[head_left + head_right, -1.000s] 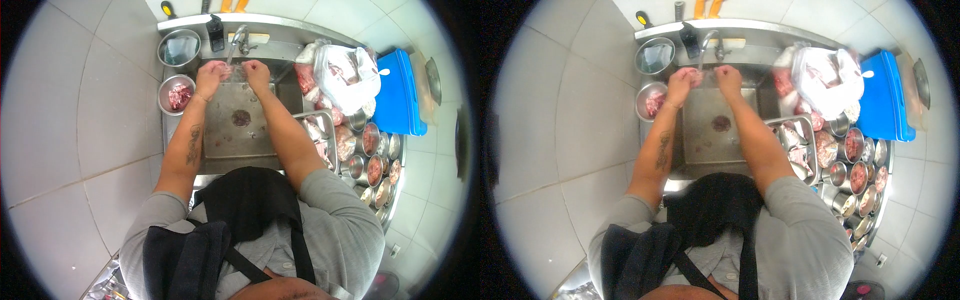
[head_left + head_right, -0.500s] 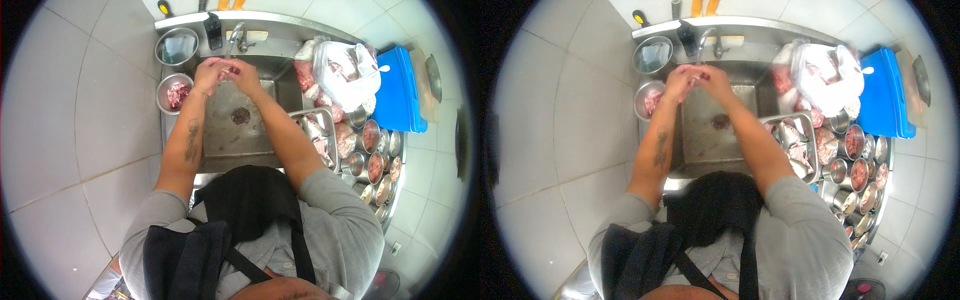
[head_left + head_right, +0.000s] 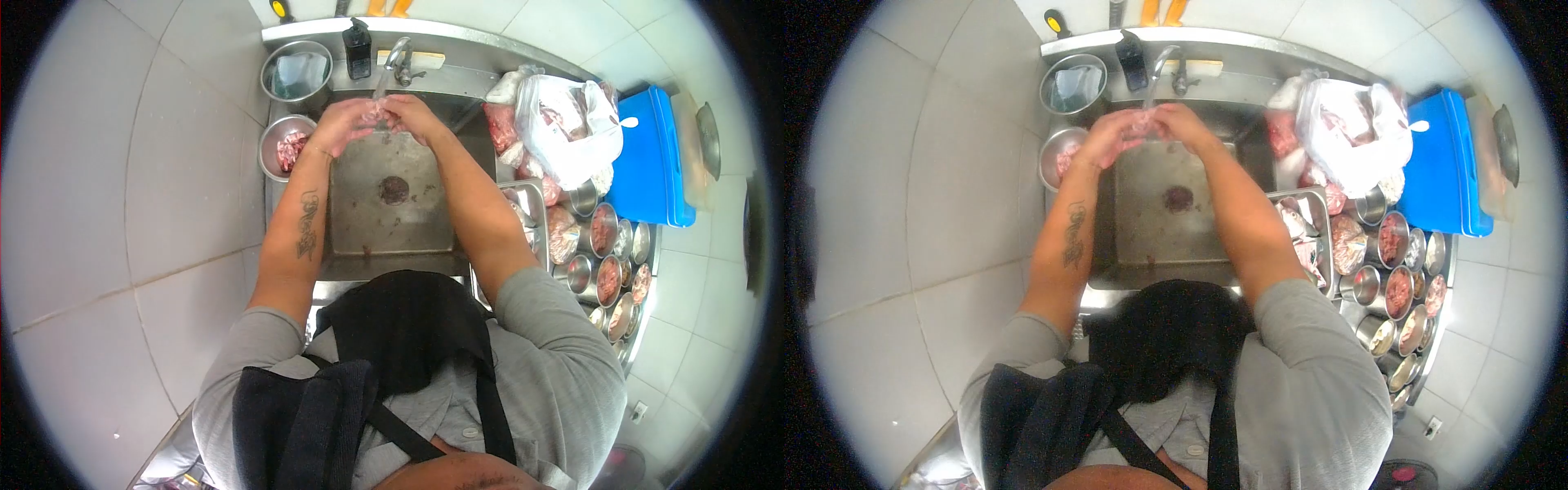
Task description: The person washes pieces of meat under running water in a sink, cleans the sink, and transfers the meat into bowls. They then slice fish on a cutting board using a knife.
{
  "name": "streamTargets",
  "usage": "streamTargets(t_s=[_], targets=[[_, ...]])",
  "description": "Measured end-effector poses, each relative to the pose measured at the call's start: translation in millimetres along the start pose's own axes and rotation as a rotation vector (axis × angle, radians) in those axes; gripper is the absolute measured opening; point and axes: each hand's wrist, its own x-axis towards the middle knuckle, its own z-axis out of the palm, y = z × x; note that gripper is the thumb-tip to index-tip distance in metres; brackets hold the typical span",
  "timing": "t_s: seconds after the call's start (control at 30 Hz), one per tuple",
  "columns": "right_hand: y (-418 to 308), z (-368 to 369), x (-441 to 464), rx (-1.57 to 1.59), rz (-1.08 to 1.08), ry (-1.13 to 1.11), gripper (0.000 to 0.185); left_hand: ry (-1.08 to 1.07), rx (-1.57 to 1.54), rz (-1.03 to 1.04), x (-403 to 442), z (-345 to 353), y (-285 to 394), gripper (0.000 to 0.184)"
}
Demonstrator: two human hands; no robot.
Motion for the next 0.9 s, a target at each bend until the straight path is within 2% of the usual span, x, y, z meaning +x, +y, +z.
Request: streamTargets(t_s=[0.07, 0.1, 0.17, 0.27, 0.3, 0.37, 0.4, 0.47, 0.5, 0.57, 0.7, 0.8, 0.87, 0.9], targets=[[0.8, -0.4, -0.4, -0.077, -0.035, 0.042, 0.029, 0.038, 0.350, 0.017, 5.1, 1.8, -4.7, 0.033], [-2.8, 1.5, -3.5, -0.076, -0.032, 0.043, 0.029, 0.038, 0.349, 0.015, 10.9, -1.6, -8.6, 0.033], [-12.5, 3.4, -9.5, 0.242, 0.044, 0.027, 0.027, 0.055, 0.120, -0.016, 23.4, -6.6, -15.5, 0.025], [-14.1, 4.1, -14.5, 0.227, -0.053, -0.070, 0.025, 0.083, 0.062, -0.002, 18.2, 3.8, -6.9, 0.026], [-10.7, -0.1, -10.9, 0.228, -0.054, -0.069, 0.025, 0.082, 0.064, -0.003, 17.4, 6.5, -4.2, 0.026], [-4.5, -9.3, -5.3, 0.012, -0.024, -0.071, 0.024, 0.067, 0.359, -0.043, 14.8, 12.7, -0.6, 0.029], [-4.2, -7.7, -6.7, 0.013, -0.025, -0.069, 0.024, 0.065, 0.361, -0.043, 14.9, 12.4, -1.4, 0.029], [-2.8, -4.1, -9.5, 0.170, -0.095, 0.034, 0.021, 0.102, 0.157, 0.009, 16.0, 9.8, -5.1, 0.030], [-2.6, -4.5, -9.9, 0.170, -0.097, 0.036, 0.021, 0.100, 0.158, 0.009, 19.8, 4.8, -9.4, 0.030], [-1.3, -4.8, -9.5, 0.174, -0.080, 0.127, 0.019, -0.004, -0.124, -0.013, 28.6, -6.2, -16.2, 0.028], [-0.1, -3.9, -16.5, 0.137, -0.096, 0.208, 0.013, 0.047, -0.096, -0.015, 20.7, 1.3, -14.6, 0.025], [15.9, -11.6, -16.6, 0.018, -0.066, 0.250, 0.019, 0.067, -0.073, 0.003, 12.2, 10.8, -8.8, 0.025], [40.7, -20.5, -19.1, -0.425, -0.189, 0.472, 0.023, 0.074, 0.007, 0.032, 5.7, 17.0, -0.4, 0.026], [44.1, -23.6, -27.9, -0.425, -0.183, 0.475, 0.023, 0.073, 0.006, 0.026, 8.6, 16.4, 2.9, 0.026]])
